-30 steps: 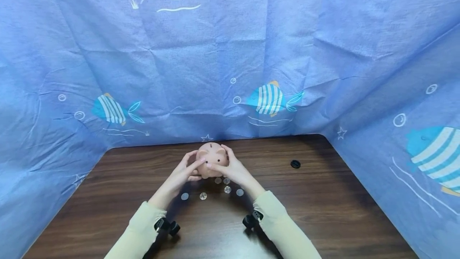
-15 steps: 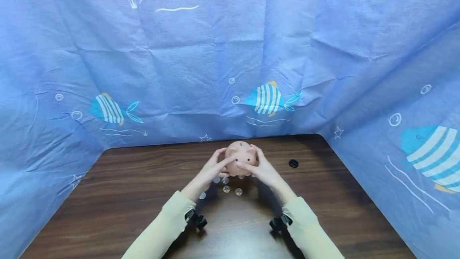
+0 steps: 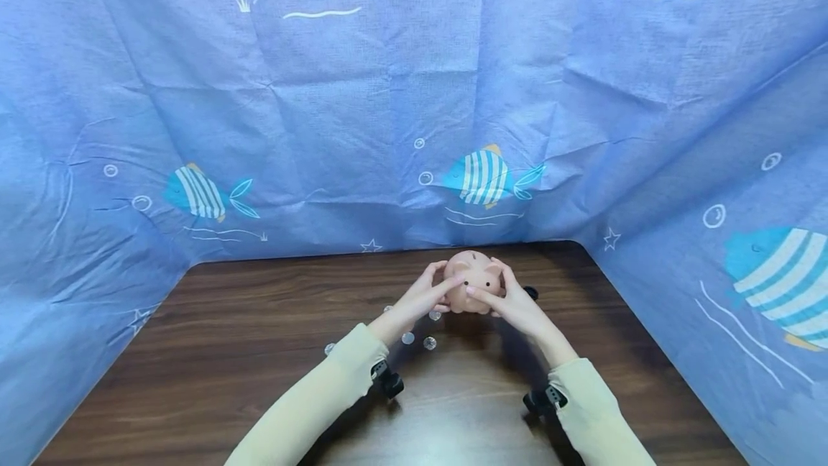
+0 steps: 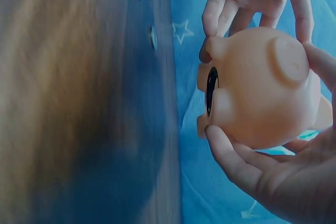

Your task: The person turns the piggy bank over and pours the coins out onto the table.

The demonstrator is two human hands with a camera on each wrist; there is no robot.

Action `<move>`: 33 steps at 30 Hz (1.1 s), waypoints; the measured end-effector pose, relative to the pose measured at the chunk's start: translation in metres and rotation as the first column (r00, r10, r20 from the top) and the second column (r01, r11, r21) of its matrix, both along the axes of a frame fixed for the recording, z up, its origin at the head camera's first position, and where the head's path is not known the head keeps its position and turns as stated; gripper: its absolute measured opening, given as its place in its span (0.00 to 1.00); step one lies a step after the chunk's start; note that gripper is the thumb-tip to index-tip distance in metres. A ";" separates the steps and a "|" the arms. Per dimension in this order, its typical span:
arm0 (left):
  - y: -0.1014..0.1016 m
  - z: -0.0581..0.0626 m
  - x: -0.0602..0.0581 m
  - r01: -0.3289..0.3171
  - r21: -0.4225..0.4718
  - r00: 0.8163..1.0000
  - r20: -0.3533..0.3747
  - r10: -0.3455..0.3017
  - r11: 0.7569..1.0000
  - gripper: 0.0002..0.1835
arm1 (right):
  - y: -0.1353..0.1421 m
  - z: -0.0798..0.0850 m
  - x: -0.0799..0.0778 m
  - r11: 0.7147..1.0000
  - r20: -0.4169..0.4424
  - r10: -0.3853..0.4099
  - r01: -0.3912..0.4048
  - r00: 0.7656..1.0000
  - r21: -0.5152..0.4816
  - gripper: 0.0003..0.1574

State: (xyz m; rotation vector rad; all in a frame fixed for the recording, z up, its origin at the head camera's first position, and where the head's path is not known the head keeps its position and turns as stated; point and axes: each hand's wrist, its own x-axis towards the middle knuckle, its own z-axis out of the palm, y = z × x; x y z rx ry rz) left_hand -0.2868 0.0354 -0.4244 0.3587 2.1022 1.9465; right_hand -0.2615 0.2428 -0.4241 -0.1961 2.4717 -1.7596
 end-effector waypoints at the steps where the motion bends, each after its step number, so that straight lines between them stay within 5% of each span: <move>1: 0.001 0.001 -0.003 0.004 0.004 1.000 0.004 -0.004 1.000 0.39 | 0.001 0.001 -0.003 1.000 -0.006 0.009 -0.009 1.000 0.011 0.57; 11: 0.018 0.004 -0.028 0.041 0.042 0.999 0.030 -0.042 0.998 0.40 | 0.020 0.014 -0.030 0.987 -0.028 0.044 -0.039 0.999 0.156 0.59; 19: 0.029 0.008 -0.052 0.043 0.054 0.998 0.035 -0.045 0.998 0.43 | 0.031 0.020 -0.053 0.984 -0.053 0.067 -0.057 0.996 0.170 0.60; 33: 0.046 -0.008 -0.061 0.012 0.055 0.991 0.131 -0.019 0.998 0.44 | 0.048 -0.002 -0.074 0.987 0.007 0.045 -0.046 0.999 0.155 0.59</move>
